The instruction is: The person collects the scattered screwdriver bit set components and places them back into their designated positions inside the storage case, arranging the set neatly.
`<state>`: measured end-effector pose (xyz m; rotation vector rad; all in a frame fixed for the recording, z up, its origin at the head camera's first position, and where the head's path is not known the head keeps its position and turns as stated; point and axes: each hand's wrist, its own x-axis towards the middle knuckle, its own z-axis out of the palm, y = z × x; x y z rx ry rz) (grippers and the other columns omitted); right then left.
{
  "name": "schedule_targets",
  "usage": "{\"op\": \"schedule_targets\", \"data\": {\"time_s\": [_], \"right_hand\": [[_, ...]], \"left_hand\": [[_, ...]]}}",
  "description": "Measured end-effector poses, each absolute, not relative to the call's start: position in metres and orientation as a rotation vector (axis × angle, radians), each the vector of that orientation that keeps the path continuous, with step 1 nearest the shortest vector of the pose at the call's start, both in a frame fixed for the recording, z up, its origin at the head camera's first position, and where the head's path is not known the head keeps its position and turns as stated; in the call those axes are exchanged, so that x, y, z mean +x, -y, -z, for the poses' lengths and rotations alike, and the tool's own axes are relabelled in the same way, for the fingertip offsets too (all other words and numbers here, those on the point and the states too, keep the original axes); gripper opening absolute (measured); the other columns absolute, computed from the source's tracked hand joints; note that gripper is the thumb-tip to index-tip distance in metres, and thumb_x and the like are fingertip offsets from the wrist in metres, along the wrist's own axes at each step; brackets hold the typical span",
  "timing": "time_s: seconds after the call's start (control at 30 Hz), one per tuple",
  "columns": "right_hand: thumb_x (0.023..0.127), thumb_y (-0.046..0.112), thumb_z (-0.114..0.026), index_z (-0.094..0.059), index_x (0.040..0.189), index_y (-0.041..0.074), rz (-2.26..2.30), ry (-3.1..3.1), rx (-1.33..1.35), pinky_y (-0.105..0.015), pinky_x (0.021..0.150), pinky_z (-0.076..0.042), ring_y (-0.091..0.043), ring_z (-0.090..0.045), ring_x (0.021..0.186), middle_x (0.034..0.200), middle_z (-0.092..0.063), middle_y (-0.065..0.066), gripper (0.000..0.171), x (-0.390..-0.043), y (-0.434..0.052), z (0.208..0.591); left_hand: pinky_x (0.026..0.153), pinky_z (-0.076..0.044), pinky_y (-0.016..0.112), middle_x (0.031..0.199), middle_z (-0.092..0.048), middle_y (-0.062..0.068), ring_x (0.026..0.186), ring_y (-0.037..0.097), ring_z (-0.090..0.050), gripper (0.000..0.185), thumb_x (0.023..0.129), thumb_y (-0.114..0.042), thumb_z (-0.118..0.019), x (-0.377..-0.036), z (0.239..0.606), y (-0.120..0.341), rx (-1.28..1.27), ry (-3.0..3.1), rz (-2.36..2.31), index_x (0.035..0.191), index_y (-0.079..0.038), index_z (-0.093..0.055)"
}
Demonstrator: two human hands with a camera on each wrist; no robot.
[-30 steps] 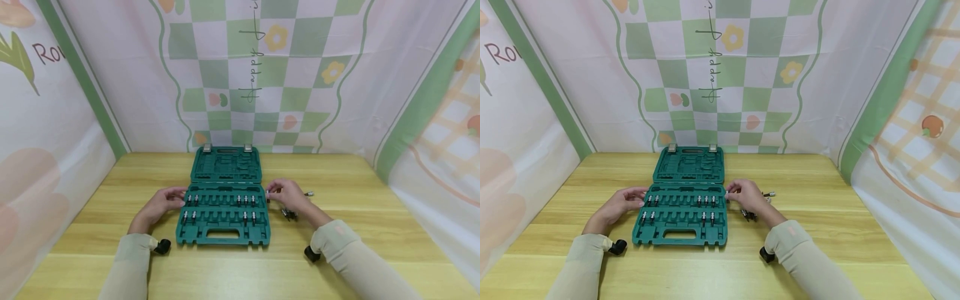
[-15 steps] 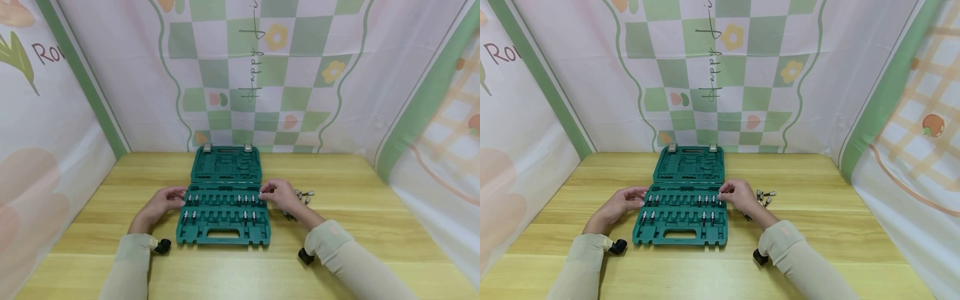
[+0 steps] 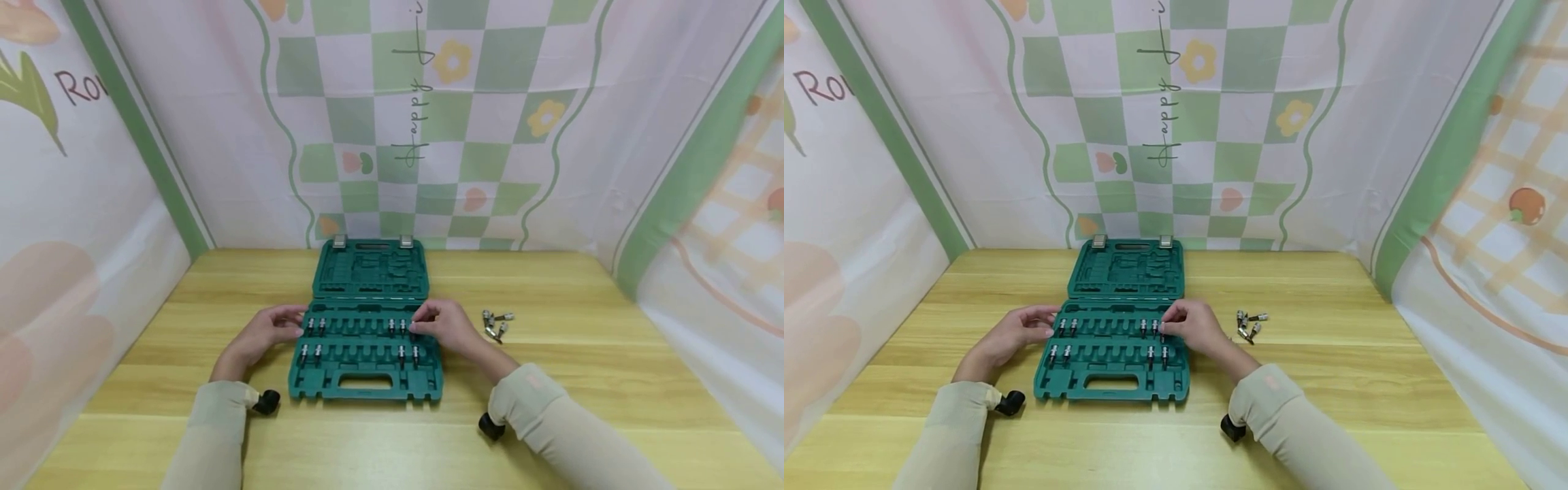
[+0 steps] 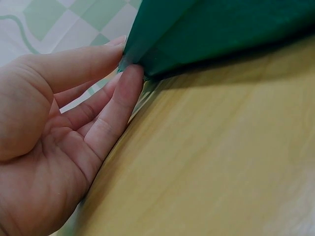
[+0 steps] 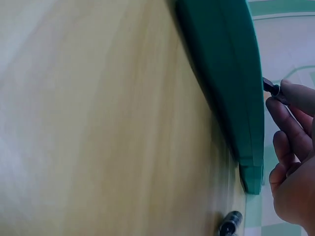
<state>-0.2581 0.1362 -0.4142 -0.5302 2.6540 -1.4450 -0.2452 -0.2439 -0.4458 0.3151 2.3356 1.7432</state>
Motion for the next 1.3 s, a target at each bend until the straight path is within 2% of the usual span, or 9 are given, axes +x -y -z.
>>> {"op": "schedule_targets", "data": {"time_s": [1.03, 1.3], "right_hand": [[0.086, 0.009, -0.075, -0.069, 0.084, 0.010, 1.479, -2.539, -0.621, -0.032, 0.069, -0.054, -0.016, -0.062, 0.081, 0.088, -0.066, 0.001, 0.006, -0.244, -0.105, 0.417], [0.085, 0.012, -0.076, -0.070, 0.083, 0.012, 1.370, -2.581, -0.696, -0.032, 0.067, -0.049, -0.016, -0.054, 0.080, 0.088, -0.061, 0.001, 0.007, -0.242, -0.100, 0.422]], "left_hand": [[0.084, -0.052, 0.031, 0.119, -0.055, 0.019, 0.100, 0.028, -0.056, 0.048, 0.092, -0.002, -0.065, -0.247, 0.448, 0.245, 0.295, -2.334, -1.745, 0.138, -0.001, -0.052], [0.085, -0.052, 0.032, 0.119, -0.056, 0.019, 0.101, 0.028, -0.057, 0.049, 0.091, -0.002, -0.066, -0.247, 0.447, 0.245, 0.292, -2.320, -1.745, 0.137, -0.001, -0.051]]}}
